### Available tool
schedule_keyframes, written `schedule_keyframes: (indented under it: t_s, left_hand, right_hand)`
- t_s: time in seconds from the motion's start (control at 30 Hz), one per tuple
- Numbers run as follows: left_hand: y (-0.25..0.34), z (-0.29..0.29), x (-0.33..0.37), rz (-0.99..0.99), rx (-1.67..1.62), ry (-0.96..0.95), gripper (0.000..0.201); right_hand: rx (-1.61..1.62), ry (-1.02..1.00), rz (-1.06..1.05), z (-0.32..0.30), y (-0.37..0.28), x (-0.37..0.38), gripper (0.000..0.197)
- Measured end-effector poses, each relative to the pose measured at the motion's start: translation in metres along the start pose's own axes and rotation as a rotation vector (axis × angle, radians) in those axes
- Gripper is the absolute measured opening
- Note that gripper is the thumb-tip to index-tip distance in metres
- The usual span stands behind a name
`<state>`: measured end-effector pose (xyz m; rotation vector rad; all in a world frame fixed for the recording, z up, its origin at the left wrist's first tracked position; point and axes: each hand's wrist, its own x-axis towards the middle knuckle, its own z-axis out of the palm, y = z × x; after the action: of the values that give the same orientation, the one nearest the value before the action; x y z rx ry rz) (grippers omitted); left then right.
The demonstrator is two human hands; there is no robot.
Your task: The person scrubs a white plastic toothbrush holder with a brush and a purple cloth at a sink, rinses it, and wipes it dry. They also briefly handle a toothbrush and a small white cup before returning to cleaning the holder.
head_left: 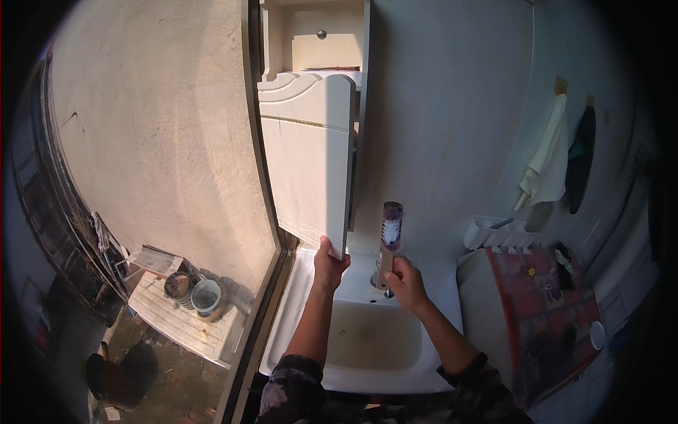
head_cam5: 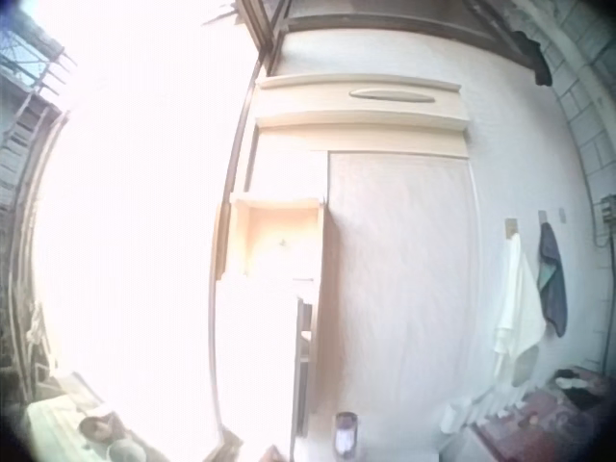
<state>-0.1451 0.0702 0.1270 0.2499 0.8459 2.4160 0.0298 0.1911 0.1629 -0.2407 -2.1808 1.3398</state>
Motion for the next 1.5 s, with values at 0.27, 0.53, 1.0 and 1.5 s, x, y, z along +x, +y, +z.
schedule_keyframes:
  t_s: [0.27,0.53,1.0,1.5]
  left_hand:
    - [0.049,-0.024,-0.052,-0.117,0.088,-0.118,0.050]
    - [0.066,-0.030,-0.060,-0.202,0.081,-0.065,0.051]
    - [0.068,-0.051,-0.057,-0.255,-0.045,-0.148,0.049]
    - [0.067,-0.038,-0.059,-0.203,0.098,-0.123,0.057]
  right_hand:
    - [-0.047,0.074,-0.212,0.060,-0.017,0.081,0.024]
    - [-0.008,0.041,-0.082,0.122,-0.033,0.148,0.026]
    - [-0.393,0.268,-0.432,0.153,-0.076,0.201,0.049]
    - [-0.392,0.228,-0.345,0.204,-0.046,0.237,0.034]
